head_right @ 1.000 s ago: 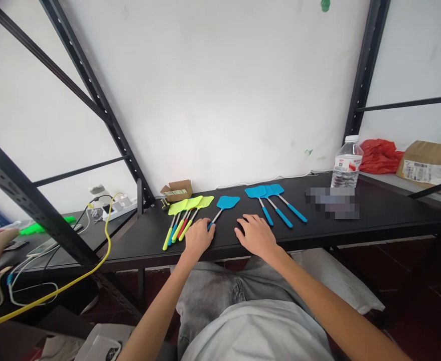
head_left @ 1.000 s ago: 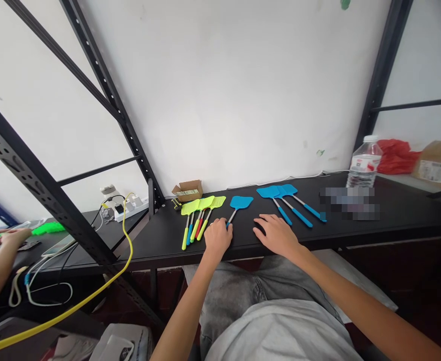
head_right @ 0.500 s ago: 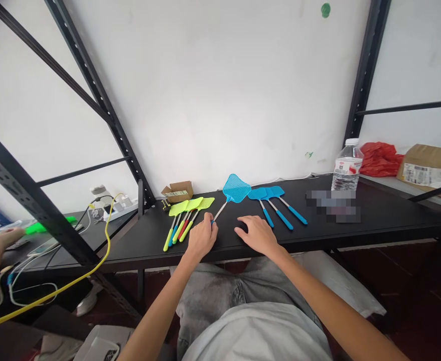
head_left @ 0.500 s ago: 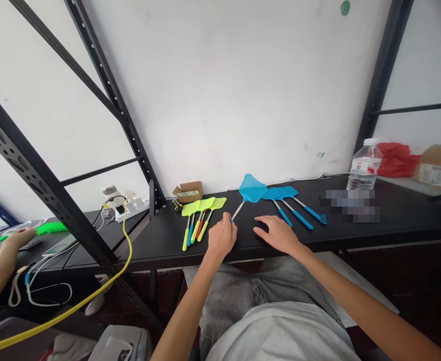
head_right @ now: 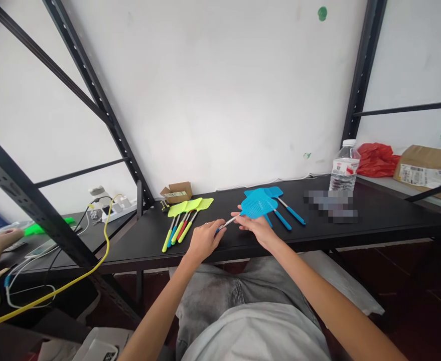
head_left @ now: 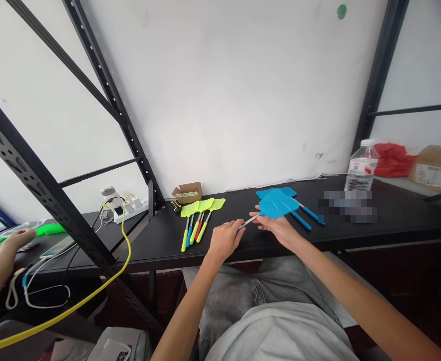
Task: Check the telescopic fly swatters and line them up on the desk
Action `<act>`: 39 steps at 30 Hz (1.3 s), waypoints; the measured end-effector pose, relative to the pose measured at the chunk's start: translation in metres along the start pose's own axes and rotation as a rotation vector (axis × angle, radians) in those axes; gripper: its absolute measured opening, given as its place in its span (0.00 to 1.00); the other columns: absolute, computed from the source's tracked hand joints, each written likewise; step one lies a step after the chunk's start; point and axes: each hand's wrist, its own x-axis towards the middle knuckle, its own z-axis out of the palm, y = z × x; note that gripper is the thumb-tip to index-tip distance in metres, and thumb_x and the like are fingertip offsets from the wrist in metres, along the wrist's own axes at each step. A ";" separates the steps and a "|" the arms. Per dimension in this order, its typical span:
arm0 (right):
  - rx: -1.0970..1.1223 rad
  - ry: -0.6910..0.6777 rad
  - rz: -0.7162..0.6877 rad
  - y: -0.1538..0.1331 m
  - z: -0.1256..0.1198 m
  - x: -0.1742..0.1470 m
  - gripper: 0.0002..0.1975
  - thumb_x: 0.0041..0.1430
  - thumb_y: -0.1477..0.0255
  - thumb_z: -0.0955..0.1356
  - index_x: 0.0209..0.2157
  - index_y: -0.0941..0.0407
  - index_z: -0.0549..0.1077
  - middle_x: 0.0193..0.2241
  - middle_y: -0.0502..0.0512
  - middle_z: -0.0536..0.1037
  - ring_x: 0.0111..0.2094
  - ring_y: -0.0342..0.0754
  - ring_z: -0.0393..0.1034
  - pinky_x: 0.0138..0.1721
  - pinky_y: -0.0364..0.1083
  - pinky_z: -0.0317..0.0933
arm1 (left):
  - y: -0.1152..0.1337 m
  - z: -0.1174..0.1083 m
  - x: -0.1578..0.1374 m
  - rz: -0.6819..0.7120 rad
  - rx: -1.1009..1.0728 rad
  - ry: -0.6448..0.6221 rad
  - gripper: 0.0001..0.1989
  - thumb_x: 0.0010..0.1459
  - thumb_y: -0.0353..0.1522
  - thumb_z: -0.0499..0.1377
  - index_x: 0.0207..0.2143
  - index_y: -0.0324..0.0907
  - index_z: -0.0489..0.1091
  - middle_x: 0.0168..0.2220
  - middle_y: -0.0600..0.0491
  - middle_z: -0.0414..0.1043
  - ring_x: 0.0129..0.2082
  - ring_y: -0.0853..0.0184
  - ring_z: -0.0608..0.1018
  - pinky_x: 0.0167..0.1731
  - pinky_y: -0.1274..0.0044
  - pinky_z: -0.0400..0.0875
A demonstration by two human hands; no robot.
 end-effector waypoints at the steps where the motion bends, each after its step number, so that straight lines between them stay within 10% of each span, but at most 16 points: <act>1: -0.013 0.020 -0.004 0.001 0.001 -0.001 0.23 0.52 0.60 0.74 0.50 0.51 0.73 0.48 0.58 0.79 0.43 0.51 0.75 0.39 0.46 0.67 | 0.000 0.000 0.000 0.010 0.001 -0.006 0.16 0.69 0.41 0.44 0.50 0.48 0.67 0.40 0.52 0.77 0.38 0.64 0.78 0.32 0.78 0.62; 39: 0.125 0.186 -0.050 0.003 0.000 0.005 0.18 0.52 0.56 0.73 0.33 0.57 0.75 0.40 0.62 0.81 0.34 0.51 0.77 0.27 0.44 0.65 | 0.005 0.000 0.000 -0.090 0.024 -0.031 0.20 0.70 0.41 0.40 0.41 0.45 0.69 0.38 0.50 0.76 0.36 0.64 0.77 0.33 0.75 0.62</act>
